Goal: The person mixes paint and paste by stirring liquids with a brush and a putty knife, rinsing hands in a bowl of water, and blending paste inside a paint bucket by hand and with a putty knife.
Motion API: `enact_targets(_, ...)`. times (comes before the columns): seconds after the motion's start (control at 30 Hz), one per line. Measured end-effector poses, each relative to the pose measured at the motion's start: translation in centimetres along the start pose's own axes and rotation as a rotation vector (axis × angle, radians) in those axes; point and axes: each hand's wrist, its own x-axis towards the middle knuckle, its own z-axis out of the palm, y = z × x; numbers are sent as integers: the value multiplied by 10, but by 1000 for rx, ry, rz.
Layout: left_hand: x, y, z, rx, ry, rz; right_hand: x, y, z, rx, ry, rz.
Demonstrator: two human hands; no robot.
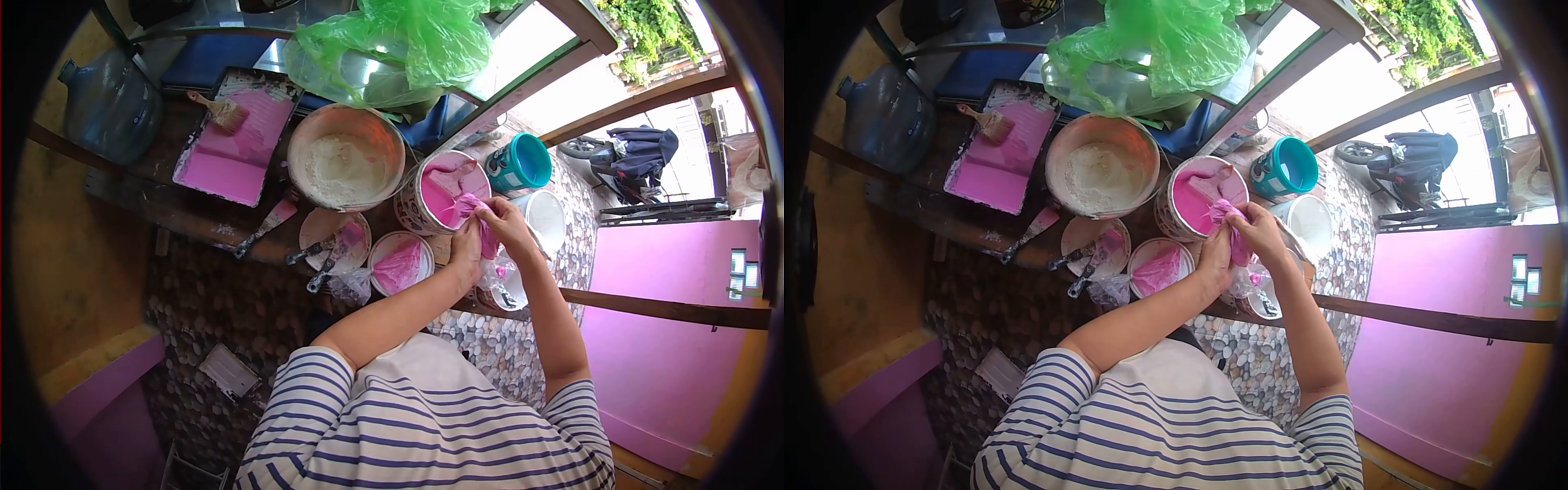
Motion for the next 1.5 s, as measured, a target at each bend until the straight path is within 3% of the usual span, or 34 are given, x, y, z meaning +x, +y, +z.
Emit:
enact_targets(0.23,-3,0,7,72,109,32,-1,14,-2,-64,43,35)
enact_targets(0.57,-1,0,4,61,73,28,-9,27,6,-85,256,-130)
enact_targets(0.7,2,-5,1,43,98,36,-18,17,8,-193,227,-117)
enact_targets(1.07,0,-13,4,-21,164,120,-26,23,-1,-391,155,-390)
enact_targets(1.2,1,-15,0,63,207,223,-14,38,-14,-253,33,-408)
enact_targets(1.27,1,-17,0,35,200,231,-16,28,-17,126,-59,-38)
enact_targets(1.37,5,-20,-1,35,204,243,-4,39,-11,-27,72,-135)
enact_targets(1.5,12,-21,-8,89,157,155,-1,-1,-17,-243,-57,-33)
